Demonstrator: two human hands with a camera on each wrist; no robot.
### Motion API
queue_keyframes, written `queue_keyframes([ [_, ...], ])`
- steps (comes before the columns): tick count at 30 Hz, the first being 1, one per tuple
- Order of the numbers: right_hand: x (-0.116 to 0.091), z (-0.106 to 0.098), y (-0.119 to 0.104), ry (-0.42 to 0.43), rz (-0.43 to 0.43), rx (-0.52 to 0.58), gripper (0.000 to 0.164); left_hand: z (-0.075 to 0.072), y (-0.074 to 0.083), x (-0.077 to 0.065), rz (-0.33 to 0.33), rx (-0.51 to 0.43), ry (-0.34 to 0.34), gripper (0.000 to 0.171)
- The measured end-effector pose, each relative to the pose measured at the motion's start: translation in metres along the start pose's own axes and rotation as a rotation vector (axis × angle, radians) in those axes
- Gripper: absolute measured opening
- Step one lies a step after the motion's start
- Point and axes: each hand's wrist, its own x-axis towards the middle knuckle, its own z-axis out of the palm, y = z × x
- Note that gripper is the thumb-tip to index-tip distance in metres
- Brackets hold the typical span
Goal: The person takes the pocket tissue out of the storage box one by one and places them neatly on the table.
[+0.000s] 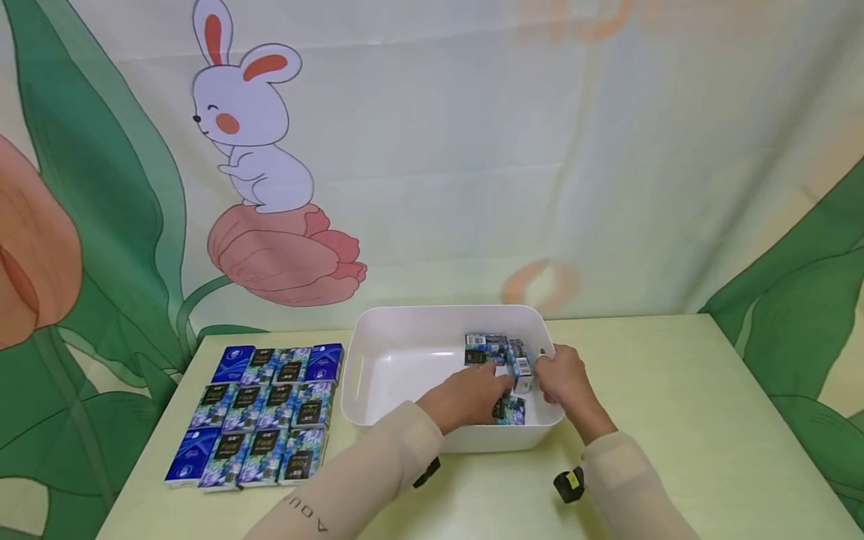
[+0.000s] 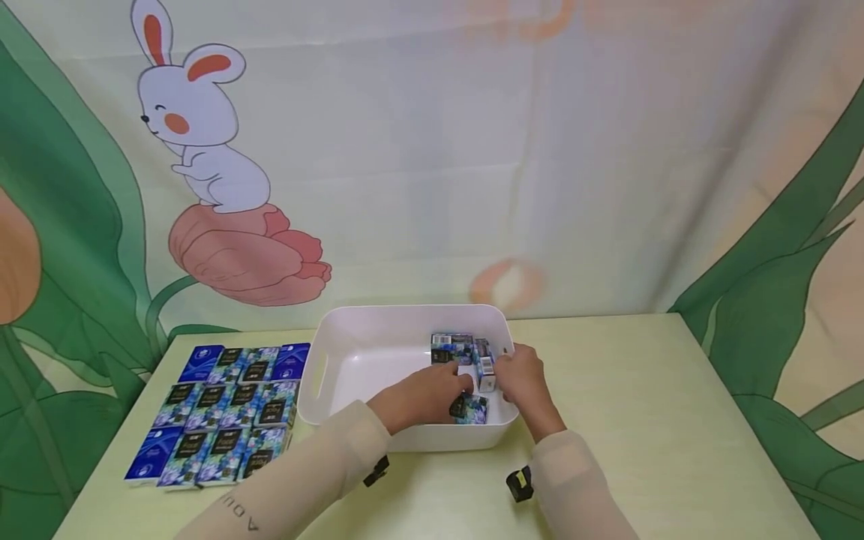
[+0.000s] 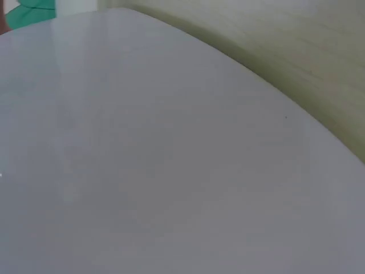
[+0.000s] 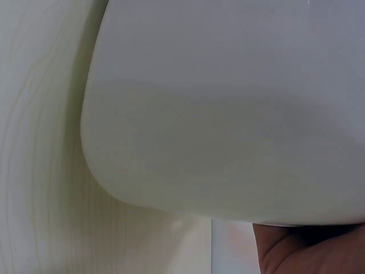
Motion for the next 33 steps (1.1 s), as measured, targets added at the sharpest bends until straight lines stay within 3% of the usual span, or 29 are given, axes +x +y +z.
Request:
queue_keyframes([
  [3, -0.001, 0.001, 0.001, -0.001, -0.002, 0.016, 0.024, -0.005, -0.005, -0.010, -0.038, -0.059, 0.074, 0.053],
  [7, -0.001, 0.001, 0.001, -0.012, -0.002, 0.034, 0.023, -0.021, -0.014, -0.033, -0.122, -0.188, 0.199, 0.053],
  [13, -0.002, -0.001, 0.002, -0.020, 0.007, 0.032, 0.026, -0.046, -0.027, -0.081, -0.248, -0.336, 0.420, 0.054],
  [17, -0.002, -0.003, 0.003, -0.024, 0.017, 0.031, 0.027, -0.052, -0.038, -0.115, -0.327, -0.361, 0.510, 0.053],
  [24, -0.002, -0.003, 0.002, -0.039, 0.010, 0.048, 0.027, -0.032, -0.064, -0.177, -0.518, -0.423, 0.542, 0.056],
  [29, -0.002, -0.002, 0.001, -0.033, 0.017, 0.048, 0.025, -0.012, -0.083, -0.222, -0.692, -0.442, 0.491, 0.061],
  [33, -0.003, -0.001, 0.000, -0.039, 0.021, 0.054, 0.025, 0.012, -0.100, -0.257, -0.843, -0.440, 0.397, 0.069],
])
